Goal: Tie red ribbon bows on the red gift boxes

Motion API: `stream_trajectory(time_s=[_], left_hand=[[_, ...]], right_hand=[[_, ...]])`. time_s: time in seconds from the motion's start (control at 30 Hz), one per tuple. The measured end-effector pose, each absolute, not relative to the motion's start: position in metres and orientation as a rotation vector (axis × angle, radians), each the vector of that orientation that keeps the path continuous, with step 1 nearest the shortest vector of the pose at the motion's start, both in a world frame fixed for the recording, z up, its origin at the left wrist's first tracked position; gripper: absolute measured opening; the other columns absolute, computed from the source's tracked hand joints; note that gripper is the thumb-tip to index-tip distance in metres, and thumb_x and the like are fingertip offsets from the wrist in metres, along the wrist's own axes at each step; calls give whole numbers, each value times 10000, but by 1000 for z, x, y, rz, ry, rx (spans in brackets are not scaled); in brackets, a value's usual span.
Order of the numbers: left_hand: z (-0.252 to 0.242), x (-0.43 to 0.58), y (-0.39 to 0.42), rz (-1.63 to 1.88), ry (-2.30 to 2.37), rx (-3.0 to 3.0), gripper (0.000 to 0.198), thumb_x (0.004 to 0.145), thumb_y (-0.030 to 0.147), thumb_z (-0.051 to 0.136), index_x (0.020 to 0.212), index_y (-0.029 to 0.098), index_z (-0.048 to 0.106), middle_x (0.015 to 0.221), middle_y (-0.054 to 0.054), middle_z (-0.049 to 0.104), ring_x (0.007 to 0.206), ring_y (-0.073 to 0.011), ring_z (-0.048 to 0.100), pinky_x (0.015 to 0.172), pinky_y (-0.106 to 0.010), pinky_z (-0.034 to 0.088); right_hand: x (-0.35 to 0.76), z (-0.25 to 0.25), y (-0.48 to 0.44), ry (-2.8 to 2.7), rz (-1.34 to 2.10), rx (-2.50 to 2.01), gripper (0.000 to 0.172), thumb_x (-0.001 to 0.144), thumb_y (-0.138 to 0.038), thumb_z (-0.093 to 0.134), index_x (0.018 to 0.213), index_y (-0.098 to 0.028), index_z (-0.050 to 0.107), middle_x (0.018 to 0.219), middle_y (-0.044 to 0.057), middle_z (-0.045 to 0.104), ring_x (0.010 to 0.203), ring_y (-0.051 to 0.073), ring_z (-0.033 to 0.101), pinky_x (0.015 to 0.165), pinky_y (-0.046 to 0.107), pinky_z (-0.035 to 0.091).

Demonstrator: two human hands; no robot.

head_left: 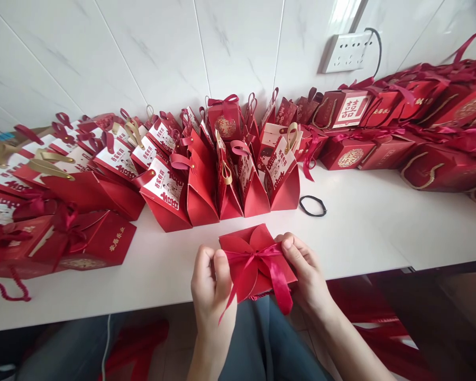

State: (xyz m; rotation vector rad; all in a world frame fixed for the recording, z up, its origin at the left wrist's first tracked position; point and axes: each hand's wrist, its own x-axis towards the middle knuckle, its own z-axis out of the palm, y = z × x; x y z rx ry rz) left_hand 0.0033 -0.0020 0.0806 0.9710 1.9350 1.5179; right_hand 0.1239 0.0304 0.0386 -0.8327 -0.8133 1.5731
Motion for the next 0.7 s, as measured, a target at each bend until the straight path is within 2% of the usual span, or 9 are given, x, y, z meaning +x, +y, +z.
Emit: stream_trajectory(time_s=[0.13,0.23,0.3,0.37,0.4,0.5,0.57,0.7], left_hand=[[77,2,-3,1530,1907,993,320,889,313,451,624,210,304,578,54,275,514,-92,290,463,-185,283],[70,-5,-4,1512,1852,1096,357,886,371,492,616,207,324,557,58,293,493,-82,311,438,-167,287],[67,-8,-4,1510,1816,1167,383,885,400,512,608,203,336,546,60,307,488,-77,321,436,-157,301],[65,-10,-5,1520,1797,1201,391,889,411,519,607,201,349,543,61,321,488,-74,327,443,-152,316],[65,-10,-4,1525,1789,1211,393,891,414,520,606,200,354,540,62,326,485,-73,328,441,-152,317],[65,-11,-3,1518,1761,1203,387,894,420,516,609,202,371,533,62,338,476,-75,333,427,-159,313],[65,-12,-3,1520,1757,1197,379,892,415,516,610,204,375,530,63,338,471,-77,330,422,-163,314],[66,-16,-2,1556,1767,1225,355,884,387,511,604,204,392,528,60,350,473,-80,341,440,-167,338]], right_hand=[[128,33,37,-834,1576,-854,465,858,-514,643,629,-198,389,576,-59,357,492,81,284,465,211,280],[138,38,40,-863,1484,-881,420,859,-489,660,649,-194,446,612,-45,403,554,99,354,525,218,336],[143,50,37,-987,1280,-918,316,895,-448,628,724,-203,526,699,-27,460,652,117,425,615,224,388],[143,66,31,-1287,999,-932,129,942,-324,563,869,-223,598,831,1,526,775,138,499,722,248,430],[142,74,28,-1477,863,-918,92,945,-236,526,958,-229,617,924,24,548,859,153,530,778,271,444],[134,91,20,-1937,618,-846,368,848,-42,486,1149,-207,618,1167,99,528,1118,220,518,912,362,451],[129,93,19,-2058,542,-844,365,821,-10,486,1103,-183,642,1183,116,537,1156,238,513,931,394,453],[129,86,21,-2048,504,-860,214,881,-37,492,921,-178,647,1094,107,584,1081,209,574,922,389,476]])
